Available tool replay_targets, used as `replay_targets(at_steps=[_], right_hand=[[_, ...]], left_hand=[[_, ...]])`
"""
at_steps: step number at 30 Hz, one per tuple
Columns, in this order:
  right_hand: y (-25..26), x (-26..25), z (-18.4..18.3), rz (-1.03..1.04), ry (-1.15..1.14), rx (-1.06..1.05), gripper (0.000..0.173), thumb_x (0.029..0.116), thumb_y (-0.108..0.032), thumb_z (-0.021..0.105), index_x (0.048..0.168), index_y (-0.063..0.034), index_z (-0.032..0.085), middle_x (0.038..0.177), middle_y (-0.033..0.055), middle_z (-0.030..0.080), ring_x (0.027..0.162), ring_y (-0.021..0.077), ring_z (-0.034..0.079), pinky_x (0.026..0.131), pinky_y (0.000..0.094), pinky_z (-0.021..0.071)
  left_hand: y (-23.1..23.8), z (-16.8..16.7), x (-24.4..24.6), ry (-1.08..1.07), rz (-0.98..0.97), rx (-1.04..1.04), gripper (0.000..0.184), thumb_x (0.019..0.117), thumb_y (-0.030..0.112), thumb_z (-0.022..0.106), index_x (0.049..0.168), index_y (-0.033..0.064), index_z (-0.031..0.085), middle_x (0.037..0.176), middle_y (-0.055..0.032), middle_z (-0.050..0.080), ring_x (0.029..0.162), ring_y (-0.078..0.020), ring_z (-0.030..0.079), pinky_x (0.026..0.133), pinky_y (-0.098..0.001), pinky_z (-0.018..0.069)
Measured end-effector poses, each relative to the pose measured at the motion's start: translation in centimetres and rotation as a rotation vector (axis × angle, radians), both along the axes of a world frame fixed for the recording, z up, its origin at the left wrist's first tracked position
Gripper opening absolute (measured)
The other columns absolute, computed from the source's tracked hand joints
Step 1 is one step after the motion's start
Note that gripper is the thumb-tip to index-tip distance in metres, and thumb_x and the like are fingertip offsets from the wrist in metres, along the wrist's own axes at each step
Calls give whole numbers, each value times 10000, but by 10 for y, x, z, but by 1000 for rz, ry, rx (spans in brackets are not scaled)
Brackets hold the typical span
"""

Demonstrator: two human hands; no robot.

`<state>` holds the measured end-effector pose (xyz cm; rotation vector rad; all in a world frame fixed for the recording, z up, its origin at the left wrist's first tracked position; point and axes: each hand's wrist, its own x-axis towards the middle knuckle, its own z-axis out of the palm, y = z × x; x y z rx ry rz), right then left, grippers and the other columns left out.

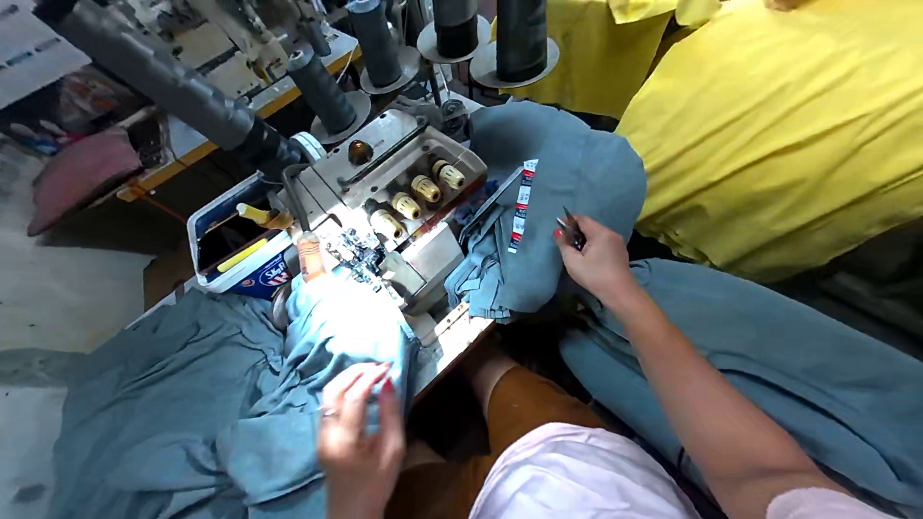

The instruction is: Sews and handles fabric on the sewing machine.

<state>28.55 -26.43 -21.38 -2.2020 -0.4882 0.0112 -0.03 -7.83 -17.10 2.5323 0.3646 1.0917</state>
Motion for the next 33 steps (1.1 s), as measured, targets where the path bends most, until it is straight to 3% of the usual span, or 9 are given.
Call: replay_targets(at_steps=[2, 6, 11, 17, 22, 24, 27, 30, 33], right_hand=[[-1, 8, 1, 35, -5, -97, 415, 1024, -216, 628, 1383, -9, 598, 1186, 282, 664, 1037, 470, 659, 862, 672, 496], [5, 7, -6, 19, 36, -117, 357, 995, -213, 679, 1235, 51, 660, 1140, 287, 651, 1026, 461, 649, 866, 640, 499], [3, 5, -10, 16, 37, -80, 332, 982, -165, 685, 1221, 65, 664, 1153, 287, 652, 1043, 460, 657, 880, 628, 511], [1, 1, -10, 13, 35, -41, 340, 951, -97, 695, 1255, 52, 669, 1149, 275, 656, 1012, 446, 667, 864, 610, 526], [-2, 0, -17, 18, -6, 71, 287, 935, -75, 705, 1183, 71, 693, 1071, 262, 666, 945, 416, 677, 828, 592, 541], [-2, -9, -15, 1, -45, 250, 182, 937, -57, 671, 1057, 71, 720, 915, 195, 705, 805, 279, 687, 744, 455, 566], [2, -23, 5, 109, 398, 499, 160, 1038, -103, 563, 1108, 16, 643, 778, -1, 647, 592, 8, 513, 570, 189, 434], [13, -18, 15, 152, 742, 688, 150, 1036, -65, 572, 1172, -30, 518, 720, -25, 560, 484, -2, 433, 468, 154, 390], [21, -12, 12, 127, 648, 723, 299, 934, 60, 661, 1189, -18, 527, 727, -31, 580, 523, -1, 465, 493, 153, 404]], left_hand=[[-20, 2, 37, -1, -110, -53, 190, 958, 119, 628, 1016, -17, 747, 1012, -170, 713, 949, -117, 675, 788, -179, 534], [-41, 13, 118, 223, -146, -161, 190, 982, 86, 606, 986, -29, 756, 900, -167, 711, 839, -264, 698, 785, -402, 569], [-50, 13, 220, 728, -47, -260, 388, 1106, 256, 429, 1225, -20, 675, 1157, -246, 691, 1123, -406, 664, 960, -587, 509], [-55, 5, 262, 948, 68, -313, 418, 1095, 360, 462, 1240, 11, 639, 1130, -248, 692, 1114, -431, 660, 909, -633, 499], [-45, -11, 226, 448, -8, -215, 241, 995, 176, 613, 970, -44, 708, 964, -215, 681, 928, -370, 678, 809, -550, 540], [-42, -6, 209, 354, -84, -407, 165, 959, 125, 662, 904, -29, 687, 804, -107, 662, 737, -190, 645, 696, -380, 532], [-42, -7, 191, 289, -248, -954, 77, 947, 12, 657, 904, 17, 594, 716, 14, 628, 648, -46, 634, 670, -240, 564], [-46, -9, 180, 256, -380, -1144, 187, 924, -70, 628, 968, 65, 506, 733, 38, 685, 681, -48, 683, 697, -252, 588], [-46, -12, 173, 295, -444, -1113, 262, 910, -81, 629, 1006, 86, 451, 767, 71, 672, 708, -17, 676, 705, -224, 577]])
